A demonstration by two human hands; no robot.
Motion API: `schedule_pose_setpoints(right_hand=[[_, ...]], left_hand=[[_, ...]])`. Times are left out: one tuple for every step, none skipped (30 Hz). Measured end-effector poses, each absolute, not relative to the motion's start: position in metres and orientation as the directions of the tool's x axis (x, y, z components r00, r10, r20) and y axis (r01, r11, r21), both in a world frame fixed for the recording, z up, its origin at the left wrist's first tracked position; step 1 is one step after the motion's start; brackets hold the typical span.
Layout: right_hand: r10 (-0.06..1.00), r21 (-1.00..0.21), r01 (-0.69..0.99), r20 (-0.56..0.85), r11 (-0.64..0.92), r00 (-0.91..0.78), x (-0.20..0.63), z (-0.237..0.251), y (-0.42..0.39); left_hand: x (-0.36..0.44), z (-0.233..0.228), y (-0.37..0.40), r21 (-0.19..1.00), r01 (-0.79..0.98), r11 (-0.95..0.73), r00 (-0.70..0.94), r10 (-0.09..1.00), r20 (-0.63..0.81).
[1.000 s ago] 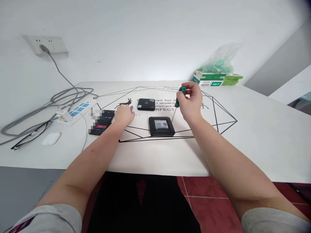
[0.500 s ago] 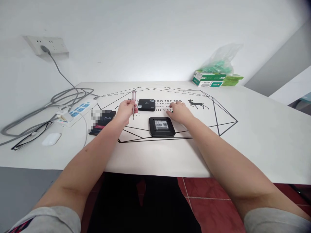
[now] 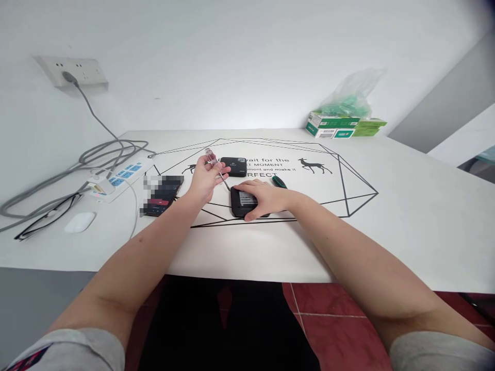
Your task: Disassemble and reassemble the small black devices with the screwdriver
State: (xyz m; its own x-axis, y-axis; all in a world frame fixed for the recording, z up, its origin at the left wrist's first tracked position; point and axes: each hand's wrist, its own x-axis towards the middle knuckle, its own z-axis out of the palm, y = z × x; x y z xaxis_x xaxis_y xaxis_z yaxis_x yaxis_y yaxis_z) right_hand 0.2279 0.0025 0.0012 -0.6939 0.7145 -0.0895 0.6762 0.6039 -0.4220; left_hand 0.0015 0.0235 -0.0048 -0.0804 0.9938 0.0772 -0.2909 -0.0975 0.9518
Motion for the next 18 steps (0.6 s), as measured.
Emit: schedule_pose_setpoints(right_hand=[[0.712, -0.425, 0.672, -0.086, 0.607, -0.697, 0.2276, 0.0009, 0.0029], [0.711, -0.427, 0.671, -0.086, 0.607, -0.698, 0.2276, 0.0008, 0.003], [0.711, -0.426, 0.672, -0.09, 0.606, -0.698, 0.2277, 0.001, 0.0029], [0.711, -0.425, 0.674, -0.095, 0.604, -0.697, 0.228, 0.0014, 0.0026], [0.711, -0.424, 0.676, -0.099, 0.603, -0.696, 0.2281, 0.0018, 0.0023], [0.711, -0.425, 0.677, -0.102, 0.601, -0.695, 0.2281, 0.0021, 0.002], [0.712, -0.426, 0.677, -0.102, 0.6, -0.695, 0.2281, 0.0024, 0.0017], [0.713, -0.427, 0.678, -0.102, 0.599, -0.694, 0.2279, 0.0025, 0.0015], [0.714, -0.428, 0.678, -0.102, 0.598, -0.693, 0.2277, 0.0024, 0.0014], [0.714, -0.429, 0.679, -0.103, 0.596, -0.692, 0.2276, 0.0023, 0.0015], [0.715, -0.43, 0.68, -0.104, 0.594, -0.691, 0.2276, 0.002, 0.0017], [0.716, -0.432, 0.679, -0.103, 0.593, -0.691, 0.2278, 0.0018, 0.002], [0.715, -0.435, 0.677, -0.101, 0.594, -0.692, 0.2279, 0.0016, 0.0023], [0.713, -0.439, 0.673, -0.097, 0.596, -0.695, 0.2282, 0.0015, 0.0026], [0.709, -0.442, 0.667, -0.093, 0.599, -0.699, 0.2284, 0.0014, 0.0029], [0.707, -0.444, 0.664, -0.09, 0.602, -0.701, 0.2286, 0.0015, 0.003], [0.705, -0.443, 0.662, -0.09, 0.604, -0.703, 0.2287, 0.0017, 0.0031], [0.705, -0.44, 0.664, -0.093, 0.605, -0.704, 0.2287, 0.002, 0.0031]], left_hand=[[0.0018, -0.0053, 0.0237, 0.956, -0.272, -0.111, -0.087, 0.992, 0.091], [0.0021, -0.0057, 0.0238, 0.96, -0.254, -0.121, -0.091, 0.991, 0.101], [0.0024, -0.0061, 0.0239, 0.962, -0.24, -0.128, -0.096, 0.99, 0.108], [0.0027, -0.0065, 0.024, 0.964, -0.229, -0.132, -0.101, 0.989, 0.112], [0.003, -0.0069, 0.0241, 0.966, -0.222, -0.136, -0.104, 0.988, 0.116], [0.0033, -0.0075, 0.0241, 0.966, -0.216, -0.141, -0.106, 0.987, 0.12], [0.0036, -0.0081, 0.0242, 0.967, -0.21, -0.146, -0.108, 0.986, 0.125], [0.0039, -0.0088, 0.0242, 0.968, -0.2, -0.151, -0.109, 0.985, 0.131], [0.0041, -0.0094, 0.0241, 0.97, -0.187, -0.157, -0.105, 0.985, 0.139], [0.0044, -0.0099, 0.024, 0.972, -0.173, -0.161, -0.099, 0.984, 0.145], [0.0046, -0.01, 0.0239, 0.974, -0.16, -0.162, -0.092, 0.985, 0.149], [0.0046, -0.0098, 0.0237, 0.975, -0.151, -0.162, -0.087, 0.985, 0.15], [0.0045, -0.0091, 0.0236, 0.976, -0.147, -0.163, -0.085, 0.985, 0.152], [0.0041, -0.0081, 0.0234, 0.975, -0.149, -0.167, -0.09, 0.984, 0.155], [0.0037, -0.0067, 0.0232, 0.973, -0.153, -0.174, -0.1, 0.982, 0.16], [0.0033, -0.0053, 0.0229, 0.97, -0.159, -0.183, -0.111, 0.98, 0.167], [0.003, -0.0039, 0.0225, 0.969, -0.163, -0.188, -0.12, 0.978, 0.169], [0.0029, -0.0028, 0.0218, 0.968, -0.167, -0.187, -0.123, 0.978, 0.168]])
